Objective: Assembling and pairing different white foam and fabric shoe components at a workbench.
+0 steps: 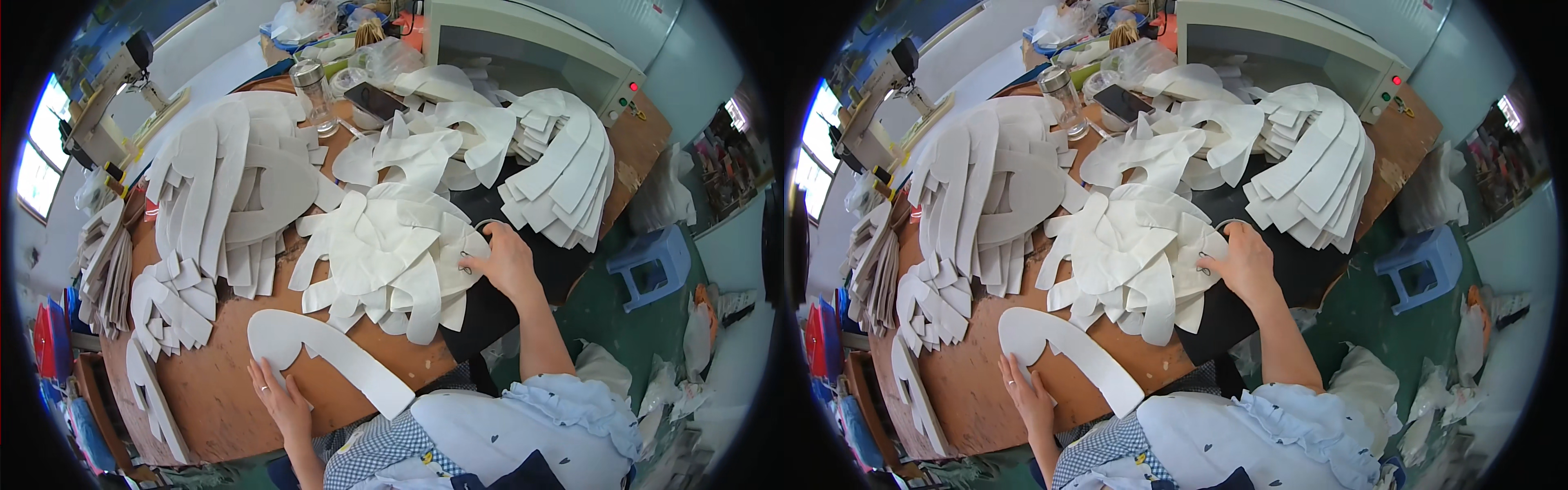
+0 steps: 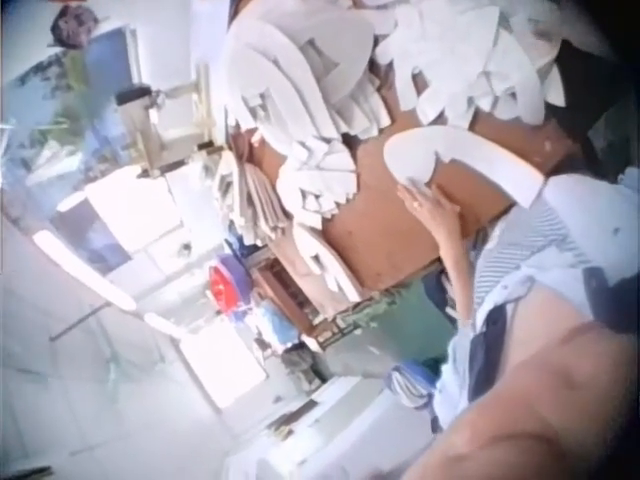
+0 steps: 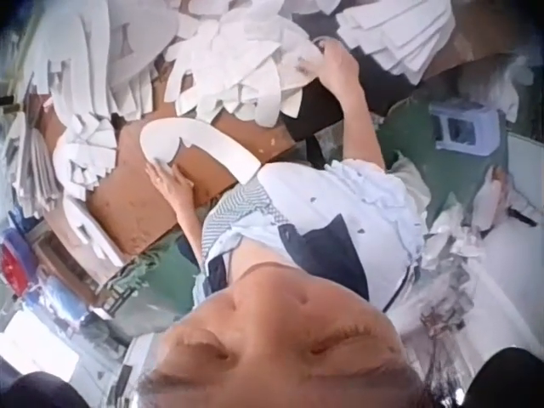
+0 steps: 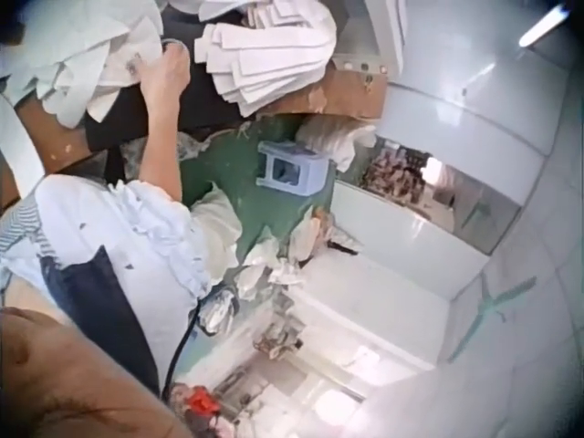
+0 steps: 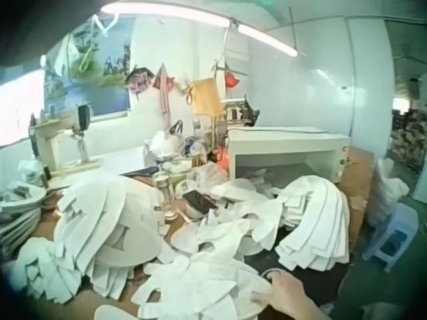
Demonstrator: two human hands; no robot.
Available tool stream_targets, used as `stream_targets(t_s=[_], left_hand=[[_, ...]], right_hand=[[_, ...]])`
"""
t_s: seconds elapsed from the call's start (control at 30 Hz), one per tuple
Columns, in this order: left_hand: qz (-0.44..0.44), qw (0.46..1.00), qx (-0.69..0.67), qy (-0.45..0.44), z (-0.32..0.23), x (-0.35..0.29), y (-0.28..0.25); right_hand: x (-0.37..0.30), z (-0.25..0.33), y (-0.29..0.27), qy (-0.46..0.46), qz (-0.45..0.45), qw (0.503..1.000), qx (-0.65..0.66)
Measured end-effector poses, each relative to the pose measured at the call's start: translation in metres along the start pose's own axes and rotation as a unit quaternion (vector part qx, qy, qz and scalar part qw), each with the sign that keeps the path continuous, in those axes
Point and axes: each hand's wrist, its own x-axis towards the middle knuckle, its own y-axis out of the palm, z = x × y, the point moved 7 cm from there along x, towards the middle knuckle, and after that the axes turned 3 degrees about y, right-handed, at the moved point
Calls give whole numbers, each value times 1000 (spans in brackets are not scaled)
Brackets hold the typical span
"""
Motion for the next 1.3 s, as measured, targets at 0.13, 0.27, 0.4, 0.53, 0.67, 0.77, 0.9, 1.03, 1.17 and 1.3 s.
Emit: stream_targets(t_s=[0.13, 0.27, 0.4, 0.53, 0.67, 0.77, 0.9, 1.03, 1.17, 1.3], left_hand=[[33, 999, -7, -23, 2, 3, 1], [28, 999, 4, -26, 2, 4, 1], [33, 999, 10, -17, -2, 11, -6], [-43, 995, -81, 44, -56, 30, -60], [-95, 945, -178, 258, -147, 54, -91], [-96, 908, -211, 350, -193, 54, -100], [-175, 894, -155, 383, -192, 52, -90], [-205, 915, -151, 312, -161, 44, -85], [-237, 921, -210, 226, -134, 43, -96], [-155, 896, -406, 92, -97, 47, -82]], right_hand=[[12, -6, 2, -6, 34, 991, 129], [27, -15, -13, 14, -4, 888, 459], [29, -4, -60, -4, -150, 900, 410], [25, 38, -75, -49, -198, 873, 443], [15, 88, -69, -101, -153, 852, 491], [-1, 141, -62, -134, -40, 847, 512], [-9, 187, -21, -137, 142, 763, 616], [-14, 214, 15, -84, 289, 671, 677], [-63, 250, 30, -215, 407, 732, 502], [-96, 272, 47, -255, 402, 753, 454]])
